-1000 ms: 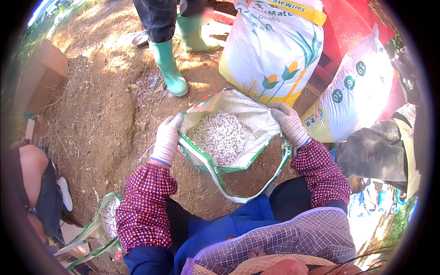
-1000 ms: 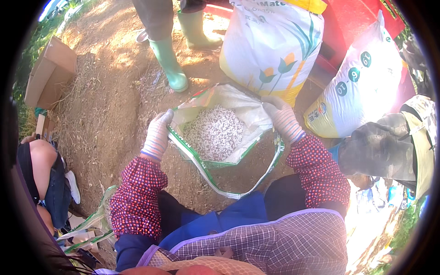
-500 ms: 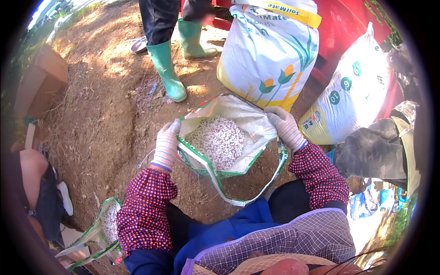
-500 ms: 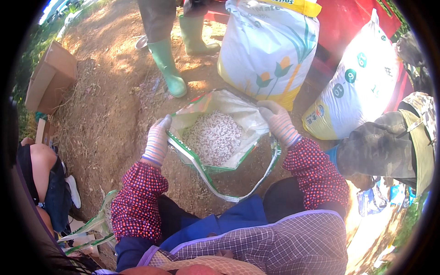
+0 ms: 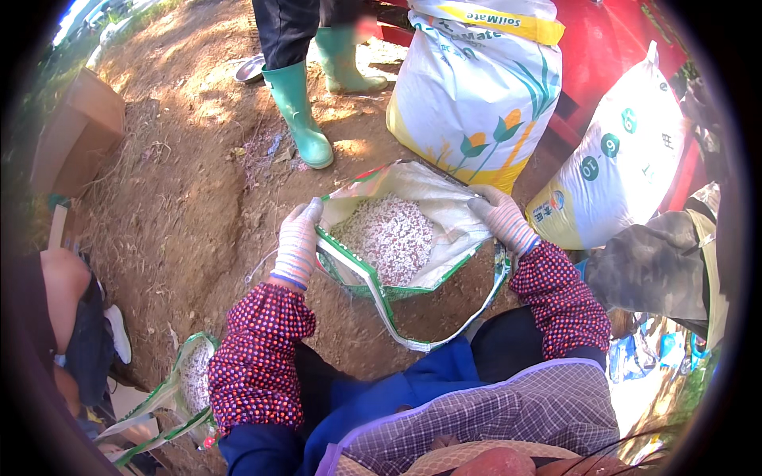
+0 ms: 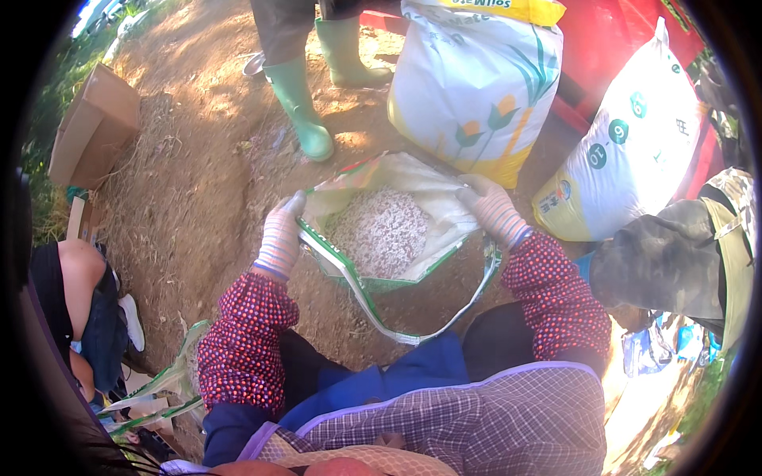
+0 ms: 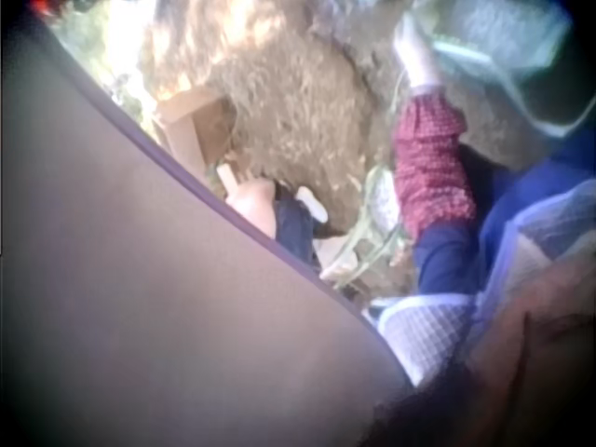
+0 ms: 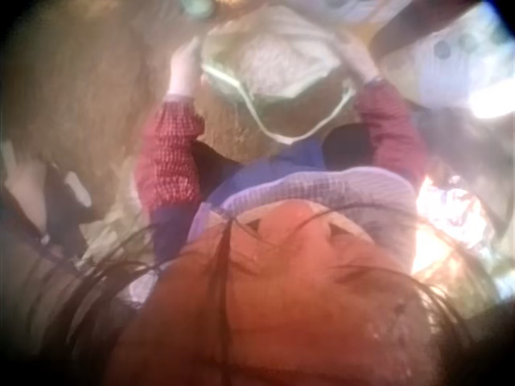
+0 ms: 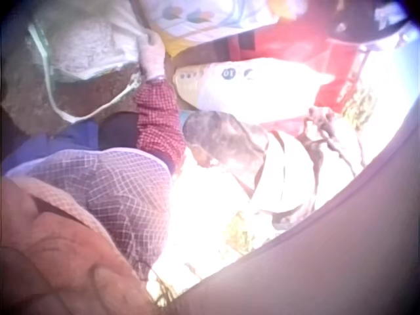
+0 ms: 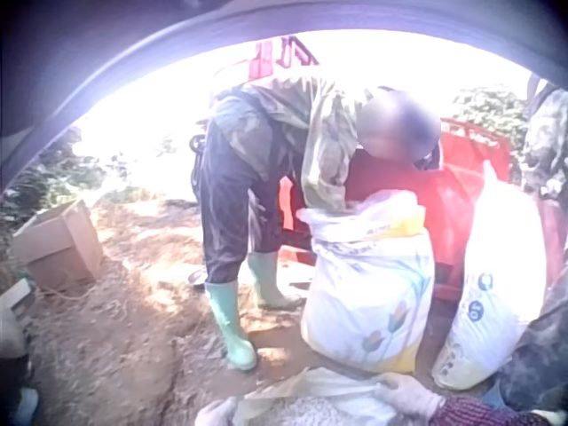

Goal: The person holds open green plastic bags while another person scoops white and pink fertilizer pellets into them from larger white sacks.

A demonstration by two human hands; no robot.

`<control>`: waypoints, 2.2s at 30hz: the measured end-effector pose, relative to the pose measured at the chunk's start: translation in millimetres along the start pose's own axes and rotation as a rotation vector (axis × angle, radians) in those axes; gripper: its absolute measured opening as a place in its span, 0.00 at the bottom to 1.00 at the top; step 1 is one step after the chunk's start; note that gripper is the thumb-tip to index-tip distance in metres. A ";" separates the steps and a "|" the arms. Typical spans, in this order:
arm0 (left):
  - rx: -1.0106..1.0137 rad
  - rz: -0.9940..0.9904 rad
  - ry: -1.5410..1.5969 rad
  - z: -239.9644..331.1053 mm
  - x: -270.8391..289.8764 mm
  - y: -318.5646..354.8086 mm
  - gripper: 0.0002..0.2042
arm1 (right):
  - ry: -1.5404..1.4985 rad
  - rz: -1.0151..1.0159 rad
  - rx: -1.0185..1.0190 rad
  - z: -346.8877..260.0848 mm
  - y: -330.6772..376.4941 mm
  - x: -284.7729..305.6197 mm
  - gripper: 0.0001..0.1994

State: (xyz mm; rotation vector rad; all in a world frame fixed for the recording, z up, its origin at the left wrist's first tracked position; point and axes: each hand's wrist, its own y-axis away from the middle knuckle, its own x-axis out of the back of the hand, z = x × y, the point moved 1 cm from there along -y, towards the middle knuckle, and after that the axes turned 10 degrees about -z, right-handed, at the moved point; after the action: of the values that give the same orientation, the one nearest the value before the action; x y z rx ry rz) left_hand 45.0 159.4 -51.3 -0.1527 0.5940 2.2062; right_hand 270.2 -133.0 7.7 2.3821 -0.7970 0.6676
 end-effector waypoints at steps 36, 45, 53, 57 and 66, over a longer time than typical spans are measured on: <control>0.005 -0.031 0.056 -5.1 7.6 2.0 0.24 | 0.000 0.104 0.064 -4.7 4.9 -2.0 0.20; 0.020 -0.034 0.017 -6.5 4.0 -1.4 0.24 | -0.034 0.106 0.083 9.2 -1.1 1.6 0.18; 0.002 -0.007 0.048 -5.8 21.3 -1.4 0.23 | -0.135 0.101 0.047 -8.7 -0.6 -10.9 0.19; -0.076 -0.058 -0.148 1.8 16.8 4.0 0.16 | -0.110 0.123 0.153 -6.9 4.5 -10.6 0.18; -0.039 -0.177 0.266 -18.5 28.4 -13.1 0.14 | -0.032 0.106 0.149 -2.5 -9.4 -8.6 0.20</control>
State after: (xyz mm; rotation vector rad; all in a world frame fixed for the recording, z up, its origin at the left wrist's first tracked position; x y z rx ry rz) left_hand 34.7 177.7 -81.0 -0.5063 0.6555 2.0403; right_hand 269.6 -121.7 1.3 2.5031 -0.9216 0.7570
